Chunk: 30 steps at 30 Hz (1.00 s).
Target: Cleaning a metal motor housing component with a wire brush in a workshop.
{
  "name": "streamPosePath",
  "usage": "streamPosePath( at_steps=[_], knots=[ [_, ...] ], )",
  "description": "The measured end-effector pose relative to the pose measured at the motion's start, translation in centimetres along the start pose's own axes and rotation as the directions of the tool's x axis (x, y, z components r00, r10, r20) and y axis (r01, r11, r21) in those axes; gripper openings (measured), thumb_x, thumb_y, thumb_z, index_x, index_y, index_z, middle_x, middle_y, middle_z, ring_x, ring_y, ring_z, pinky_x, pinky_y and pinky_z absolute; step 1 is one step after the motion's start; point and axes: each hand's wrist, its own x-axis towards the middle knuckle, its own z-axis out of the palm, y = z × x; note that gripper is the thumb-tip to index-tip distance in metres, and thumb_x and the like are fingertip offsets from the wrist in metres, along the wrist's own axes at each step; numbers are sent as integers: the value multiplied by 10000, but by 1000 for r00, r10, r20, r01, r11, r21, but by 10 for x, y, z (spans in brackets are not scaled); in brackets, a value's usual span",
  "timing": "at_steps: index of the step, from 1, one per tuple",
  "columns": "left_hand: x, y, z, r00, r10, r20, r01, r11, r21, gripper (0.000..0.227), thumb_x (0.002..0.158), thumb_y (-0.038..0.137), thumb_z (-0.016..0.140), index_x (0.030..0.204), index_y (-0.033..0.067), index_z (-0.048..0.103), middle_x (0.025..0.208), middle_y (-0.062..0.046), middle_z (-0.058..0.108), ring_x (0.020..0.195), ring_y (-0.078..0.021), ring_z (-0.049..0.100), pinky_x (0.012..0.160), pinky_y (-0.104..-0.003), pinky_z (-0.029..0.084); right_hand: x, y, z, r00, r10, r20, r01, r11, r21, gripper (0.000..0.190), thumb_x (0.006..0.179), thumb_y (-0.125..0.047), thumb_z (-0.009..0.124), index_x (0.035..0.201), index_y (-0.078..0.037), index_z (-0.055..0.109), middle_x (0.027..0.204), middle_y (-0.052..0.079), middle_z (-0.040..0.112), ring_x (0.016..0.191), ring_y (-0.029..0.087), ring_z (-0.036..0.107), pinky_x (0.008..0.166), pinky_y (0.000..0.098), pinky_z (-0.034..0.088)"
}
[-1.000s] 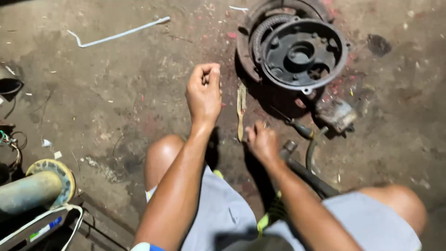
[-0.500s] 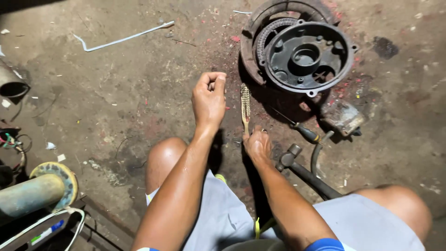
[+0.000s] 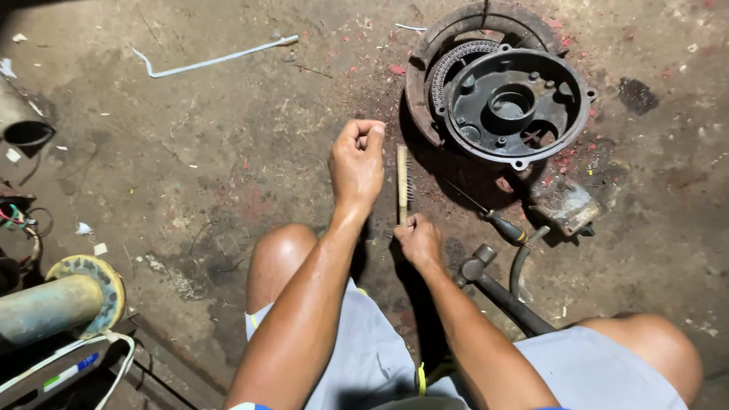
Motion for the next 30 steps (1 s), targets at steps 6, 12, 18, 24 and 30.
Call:
streamPosePath(
  at_steps=[6, 12, 18, 24, 30],
  knots=[
    [5, -1, 7, 1000, 4, 22, -4, 999, -36, 131, 906, 265, 665, 942, 209, 778, 572, -9, 653, 539, -154, 648, 607, -332, 553, 5, 32, -4, 994, -32, 107, 30, 999, 22, 263, 851, -351, 644, 964, -132, 736, 978, 169, 770, 1073, 407, 708, 910, 524, 570],
    [-2, 19, 12, 1000, 27, 13, -25, 993, -117, 132, 910, 251, 667, 926, 163, 764, 569, -27, 642, 531, -144, 635, 572, -336, 542, -47, -22, -70, 988, -130, 85, 111, 973, 204, 518, 1005, -256, 422, 1393, 56, 561, 1321, 430, 584, 1306, 597, 489, 1111, 666, 386],
    [20, 57, 22, 988, 153, 8, -134, 887, -443, 158, 968, 225, 637, 982, 79, 696, 762, 10, 633, 651, -62, 562, 571, -215, 493, -49, 12, -88, 978, -210, -12, 203, 954, -220, 474, 961, -534, 502, 1241, -166, 610, 924, 253, 728, 835, 511, 684, 715, 595, 523],
    [25, 50, 21, 978, 197, -66, -205, 858, -471, 106, 983, 133, 600, 961, 68, 682, 770, 29, 623, 630, -59, 537, 577, -216, 466, -131, -2, -212, 966, -245, -78, 215, 936, -278, 516, 961, -393, 578, 1473, -397, 516, 760, 78, 760, 579, 284, 686, 514, 459, 495],
    [30, 76, 20, 974, 223, -35, -219, 897, -385, 102, 961, 175, 618, 952, 94, 680, 700, 32, 618, 611, -66, 563, 532, -230, 468, -116, -8, -257, 816, -494, -301, 196, 725, -660, 445, 1010, -320, 653, 1453, -366, 663, 726, 195, 730, 523, 363, 675, 488, 468, 494]
  ],
)
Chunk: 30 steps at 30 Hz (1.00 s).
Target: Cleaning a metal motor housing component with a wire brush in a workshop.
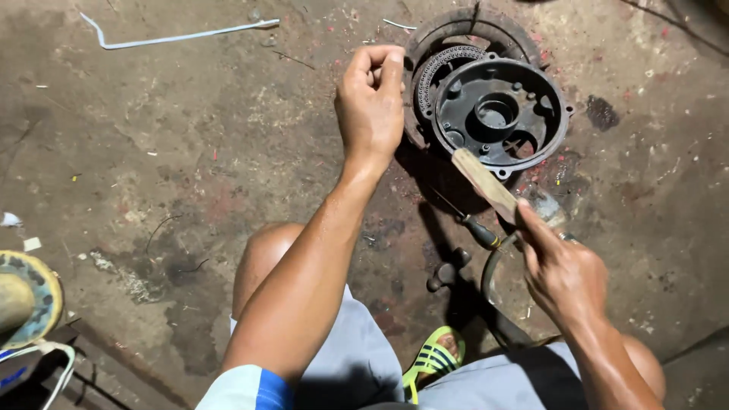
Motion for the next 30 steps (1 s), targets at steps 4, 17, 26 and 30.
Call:
streamPosePath(
  at_steps=[4, 17, 26, 30],
  knots=[
    [2, -5, -6, 999, -21, -29, 21, 1000, 14, 120, 943, 183, 621, 936, 83, 686, 687, 31, 635, 600, -72, 576, 544, -240, 476, 39, -17, 36, 997, -75, -34, 75, 997, -13, 466, 1012, -277, 620, 1468, -370, 652, 698, 132, 719, 472, 306, 617, 454, 445, 472],
    [15, -6, -23, 1000, -15, -10, 15, 999, -28, 108, 953, 171, 614, 933, 91, 683, 720, 40, 625, 633, -56, 579, 566, -232, 484, 16, -41, 2, 983, -72, -168, 92, 990, 112, 413, 1036, -144, 649, 1442, -184, 717, 986, 135, 792, 445, 291, 614, 430, 434, 475],
    [10, -6, -22, 1000, 15, 20, -14, 1000, -18, 123, 960, 195, 629, 962, 95, 700, 679, 44, 624, 578, -56, 542, 502, -224, 433, 89, -89, 68, 998, 39, 53, -49, 979, 198, 390, 1090, -382, 501, 1447, -330, 652, 483, 89, 607, 294, 195, 414, 279, 406, 367],
    [14, -18, -28, 1000, -10, 22, 8, 995, 94, 87, 962, 165, 620, 972, 106, 684, 787, 11, 678, 649, -80, 627, 533, -231, 531, 67, -101, 45, 989, -97, -109, 118, 972, 203, 392, 1038, -219, 604, 1421, -261, 674, 561, 172, 627, 341, 269, 495, 341, 477, 429]
  ],
)
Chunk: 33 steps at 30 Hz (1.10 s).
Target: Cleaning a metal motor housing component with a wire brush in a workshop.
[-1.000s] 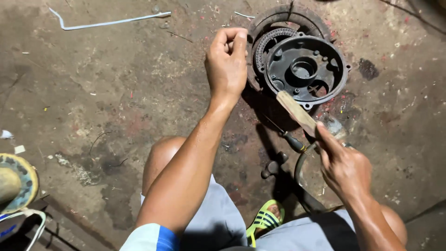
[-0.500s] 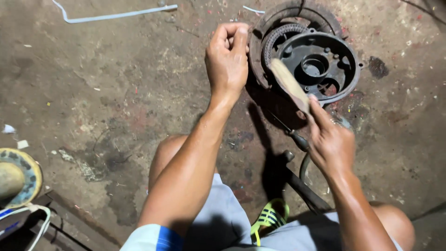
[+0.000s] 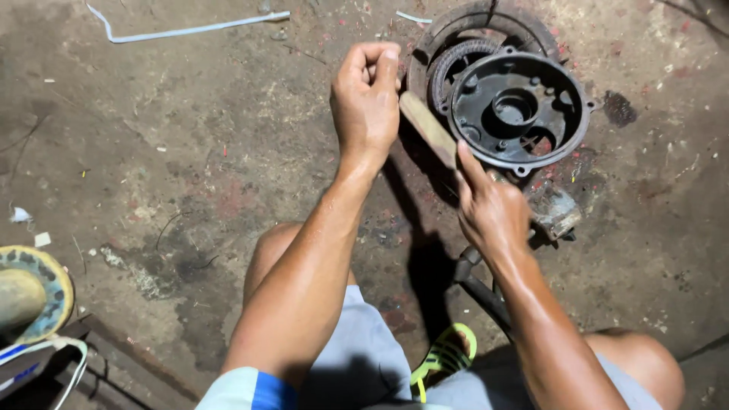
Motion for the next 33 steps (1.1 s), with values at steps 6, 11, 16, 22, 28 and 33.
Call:
streamPosePath(
  at_steps=[6, 11, 16, 22, 28, 33],
  knots=[
    [7, -4, 0, 999, 2, -48, -9, 989, -148, 75, 952, 143, 642, 969, 92, 693, 773, 30, 673, 647, -68, 613, 565, -227, 506, -66, 41, -35, 995, 97, 1, -97, 995, 14, 407, 985, -106, 626, 1375, -163, 729, 868, 132, 778, 428, 255, 596, 421, 435, 458],
    [-2, 10, 7, 1000, 9, -25, -12, 993, -117, 97, 948, 174, 634, 936, 101, 696, 687, 41, 638, 594, -57, 588, 514, -228, 467, -26, 57, -1, 999, -14, -34, 12, 999, -52, 463, 938, -139, 664, 1390, -206, 740, 588, 211, 658, 353, 304, 496, 385, 470, 390],
    [-6, 8, 7, 1000, -22, 0, 22, 996, -84, 115, 953, 168, 610, 939, 91, 694, 712, 38, 638, 612, -62, 571, 555, -233, 470, 15, 19, -10, 987, 131, 94, -141, 984, 110, 419, 1018, -236, 572, 1427, -220, 661, 819, 188, 755, 496, 344, 590, 455, 470, 479],
    [6, -3, 3, 999, -14, -32, 10, 993, -120, 111, 943, 168, 630, 938, 79, 696, 759, 29, 664, 652, -67, 611, 587, -229, 511, -49, 44, -50, 998, 19, -63, -16, 999, 49, 380, 1019, -89, 664, 1395, -102, 718, 915, 157, 703, 455, 257, 581, 427, 405, 456],
    [2, 0, 13, 1000, -8, -22, 5, 993, -117, 124, 937, 180, 623, 921, 83, 700, 715, 31, 644, 614, -70, 585, 563, -234, 487, -9, 52, 6, 995, 102, 8, -102, 994, 30, 417, 1008, -210, 612, 1414, -196, 704, 750, 215, 738, 405, 324, 586, 427, 465, 470],
    [1, -4, 17, 1000, -5, -4, 4, 995, -97, 123, 951, 177, 624, 942, 84, 705, 719, 31, 657, 622, -67, 603, 567, -229, 492, -2, 50, -1, 989, 142, 31, -145, 983, 114, 409, 1000, -202, 625, 1402, -221, 697, 741, 202, 733, 391, 318, 563, 437, 486, 455]
  ],
)
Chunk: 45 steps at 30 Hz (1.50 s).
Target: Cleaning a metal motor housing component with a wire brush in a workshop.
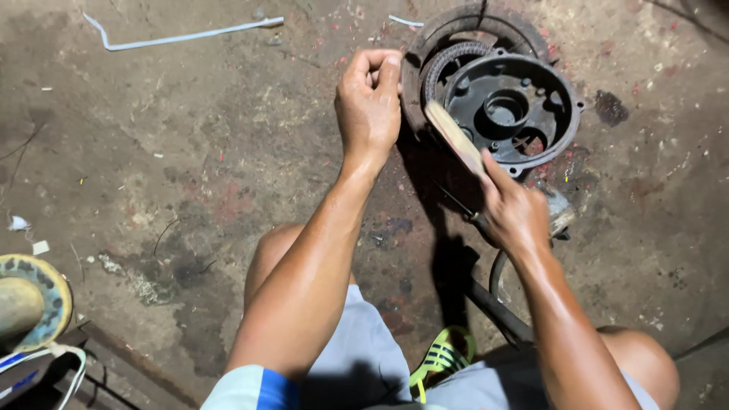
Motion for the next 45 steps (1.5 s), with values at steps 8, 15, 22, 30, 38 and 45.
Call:
streamPosePath(
  at_steps=[8, 15, 22, 30, 38, 45],
  knots=[
    [-4, 15, -7, 1000, -17, -7, 17, 1000, 7, 133, 937, 205, 621, 916, 95, 693, 689, 36, 635, 597, -62, 590, 539, -236, 475, 2, 17, 22, 996, -46, -70, 41, 997, -66, 404, 1002, -266, 662, 1400, -226, 720, 650, 168, 719, 362, 271, 524, 391, 436, 449],
    [-7, 7, -9, 999, -33, -3, 33, 999, -25, 104, 953, 141, 622, 938, 77, 702, 752, 27, 660, 636, -67, 610, 572, -227, 495, -1, -19, -27, 992, 78, -95, -47, 956, 290, 403, 1044, -125, 600, 1446, -135, 637, 942, 85, 769, 505, 173, 514, 432, 354, 408],
    [-1, 7, -6, 1000, -19, 14, 20, 999, -41, 128, 941, 173, 618, 941, 79, 704, 756, 28, 661, 639, -69, 606, 562, -229, 494, -47, 12, -26, 994, 102, -26, -104, 992, -70, 436, 1000, -143, 626, 1420, -220, 712, 700, 207, 707, 429, 310, 559, 452, 465, 452],
    [-6, 3, -2, 999, -16, 44, 16, 1000, 0, 119, 947, 194, 626, 942, 102, 703, 716, 30, 665, 626, -62, 608, 542, -229, 489, 34, -47, 15, 988, 152, 6, -152, 984, 93, 373, 1017, -235, 566, 1363, -280, 699, 896, 240, 747, 554, 413, 643, 591, 551, 510],
    [1, 8, -8, 999, -30, 16, 30, 999, -14, 71, 972, 149, 627, 965, 102, 679, 676, 42, 607, 558, -55, 543, 450, -225, 432, -53, -2, 4, 992, -57, -110, 49, 996, -74, 448, 953, -49, 627, 1386, -127, 713, 831, 228, 744, 485, 350, 628, 477, 467, 473],
    [-3, 1, -7, 995, -94, 17, 94, 996, -1, 172, 940, 212, 613, 939, 69, 708, 686, 15, 646, 587, -71, 564, 526, -232, 459, 54, -55, 23, 1000, 2, 12, -2, 1000, 31, 440, 982, -184, 508, 1388, -194, 676, 883, 291, 723, 622, 498, 653, 605, 567, 491]
  ],
)
